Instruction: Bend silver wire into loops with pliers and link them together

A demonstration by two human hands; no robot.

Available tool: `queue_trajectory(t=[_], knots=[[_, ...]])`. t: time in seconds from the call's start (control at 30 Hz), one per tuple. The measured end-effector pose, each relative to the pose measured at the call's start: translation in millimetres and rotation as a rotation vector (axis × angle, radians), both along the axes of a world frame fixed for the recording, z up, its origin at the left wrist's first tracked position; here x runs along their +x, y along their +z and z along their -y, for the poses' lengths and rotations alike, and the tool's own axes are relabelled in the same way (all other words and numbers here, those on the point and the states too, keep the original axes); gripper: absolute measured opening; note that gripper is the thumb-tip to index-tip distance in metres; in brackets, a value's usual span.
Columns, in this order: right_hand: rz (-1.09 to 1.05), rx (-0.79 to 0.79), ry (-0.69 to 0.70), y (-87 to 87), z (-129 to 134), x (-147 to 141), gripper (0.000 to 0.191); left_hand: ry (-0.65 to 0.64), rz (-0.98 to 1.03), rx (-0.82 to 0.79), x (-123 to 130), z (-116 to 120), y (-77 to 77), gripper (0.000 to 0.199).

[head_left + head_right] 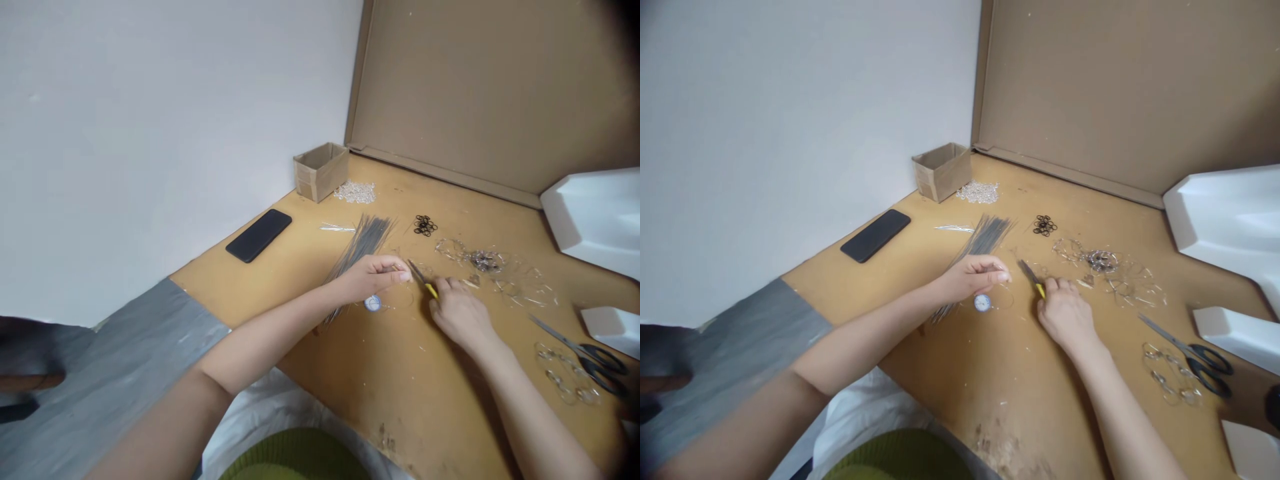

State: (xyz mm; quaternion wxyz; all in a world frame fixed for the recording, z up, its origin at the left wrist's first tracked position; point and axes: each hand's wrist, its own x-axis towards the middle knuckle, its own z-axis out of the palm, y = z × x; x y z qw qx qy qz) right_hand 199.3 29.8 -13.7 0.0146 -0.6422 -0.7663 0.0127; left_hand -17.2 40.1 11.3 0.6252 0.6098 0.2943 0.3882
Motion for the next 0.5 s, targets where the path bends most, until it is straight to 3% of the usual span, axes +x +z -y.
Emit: queue_trajectory(t=[0.07, 0.17, 0.23, 0.33, 0.5], knots=[[-0.286, -0.04, 0.009, -0.2, -3.8, 6.1, 0.038, -0.012, 0.009, 0.007, -0.8, -1.3, -0.3, 0.028], [-0.89, -0.174, 0.051, 8.8, -5.0, 10.2, 0.036, 0.0, 0.005, 0.03, -2.6, -2.8, 2.1, 0.026], [-1.048, -0.274, 0.094, 20.9, -2.0, 10.7, 0.034, 0.017, -0.006, 0.03, -4.2, -3.4, 5.5, 0.025], [-0.832, -0.376, 0.179, 40.1, 6.0, 11.8, 0.028, 0.054, -0.048, 0.035, -6.6, -4.3, 9.7, 0.024], [-0.356, -0.299, 0.177, 51.4, 17.6, 13.5, 0.03, 0.128, -0.155, 0.163, -7.6, -5.4, 7.1, 0.023]])
